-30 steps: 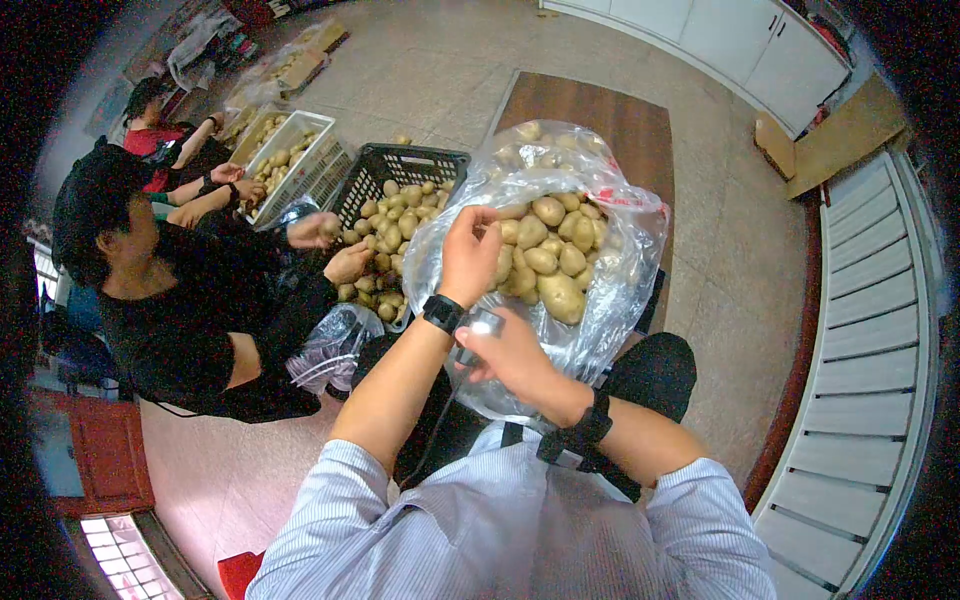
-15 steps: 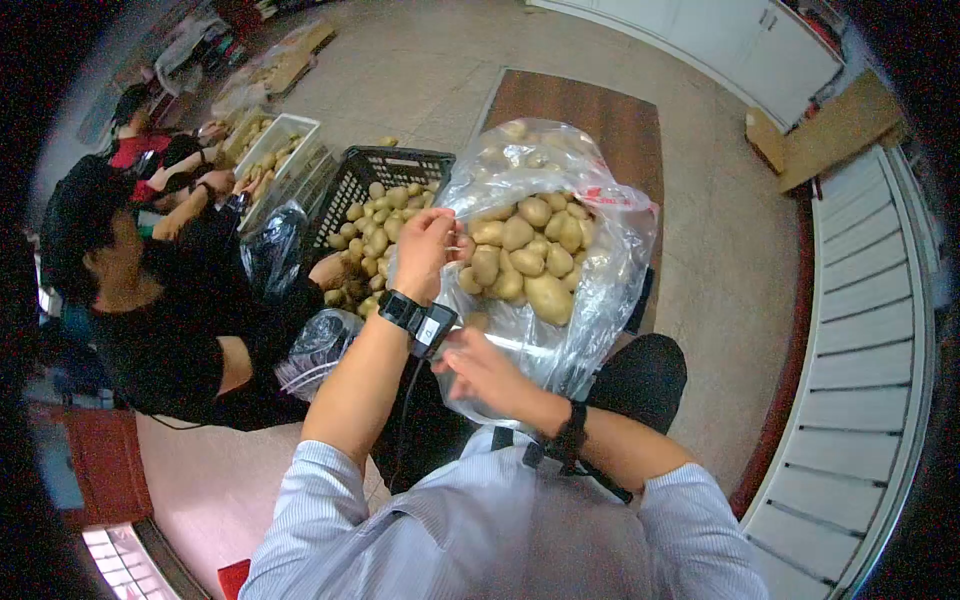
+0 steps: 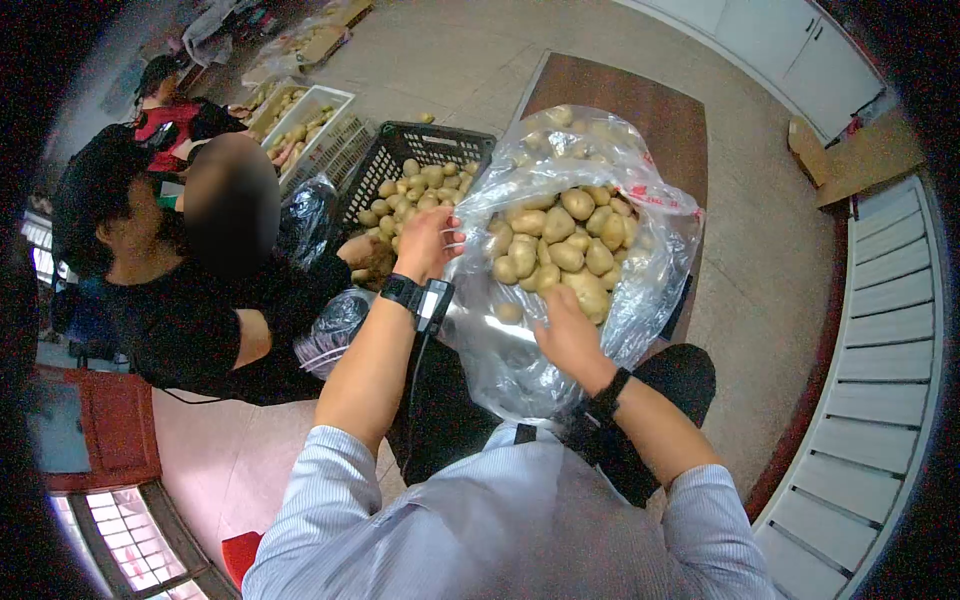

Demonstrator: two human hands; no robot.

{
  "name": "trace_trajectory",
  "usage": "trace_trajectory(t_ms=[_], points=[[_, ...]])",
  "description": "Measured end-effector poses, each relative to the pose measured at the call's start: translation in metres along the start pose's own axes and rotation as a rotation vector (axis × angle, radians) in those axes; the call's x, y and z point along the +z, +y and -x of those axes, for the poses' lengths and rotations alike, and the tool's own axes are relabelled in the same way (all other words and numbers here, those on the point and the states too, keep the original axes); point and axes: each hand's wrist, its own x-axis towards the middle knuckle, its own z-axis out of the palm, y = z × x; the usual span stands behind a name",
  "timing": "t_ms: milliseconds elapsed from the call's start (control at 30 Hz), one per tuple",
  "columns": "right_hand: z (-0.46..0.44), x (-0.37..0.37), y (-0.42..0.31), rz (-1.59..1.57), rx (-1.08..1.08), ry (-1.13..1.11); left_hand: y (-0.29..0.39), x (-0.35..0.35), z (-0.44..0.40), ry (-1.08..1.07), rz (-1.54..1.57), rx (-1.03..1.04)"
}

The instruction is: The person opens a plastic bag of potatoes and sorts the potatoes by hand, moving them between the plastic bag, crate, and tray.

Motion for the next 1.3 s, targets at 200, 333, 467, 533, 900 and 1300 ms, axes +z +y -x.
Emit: trace_trajectory(t_ms=[200,333,467,533,900,1300], points=[[-0.035,0.023,0.014,0.209,-0.025,0.109,-0.008,-0.006,-0.013,-0.03,-0.052,-0.03],[-0.048,0.037,0.035,0.335,-0.037,0.034,-0.009,-0.005,-0.011,-0.034,-0.109,-0.078],[-0.053,0.044,0.048,0.435,-0.086,0.031,-0.017,-0.01,-0.003,-0.057,-0.157,-0.039],[-0.055,0.039,0.039,0.377,-0.108,0.016,-0.023,-0.015,-0.008,-0.043,-0.162,-0.064],[-0.047,0.03,0.027,0.0,-0.167,0.164,-0.015,-0.002,0.006,-0.143,-0.292,-0.073],[-0.055,0.034,0.027,-0.255,-0.13,0.278,-0.026,0.003,0.001,-0.269,-0.381,-0.216]])
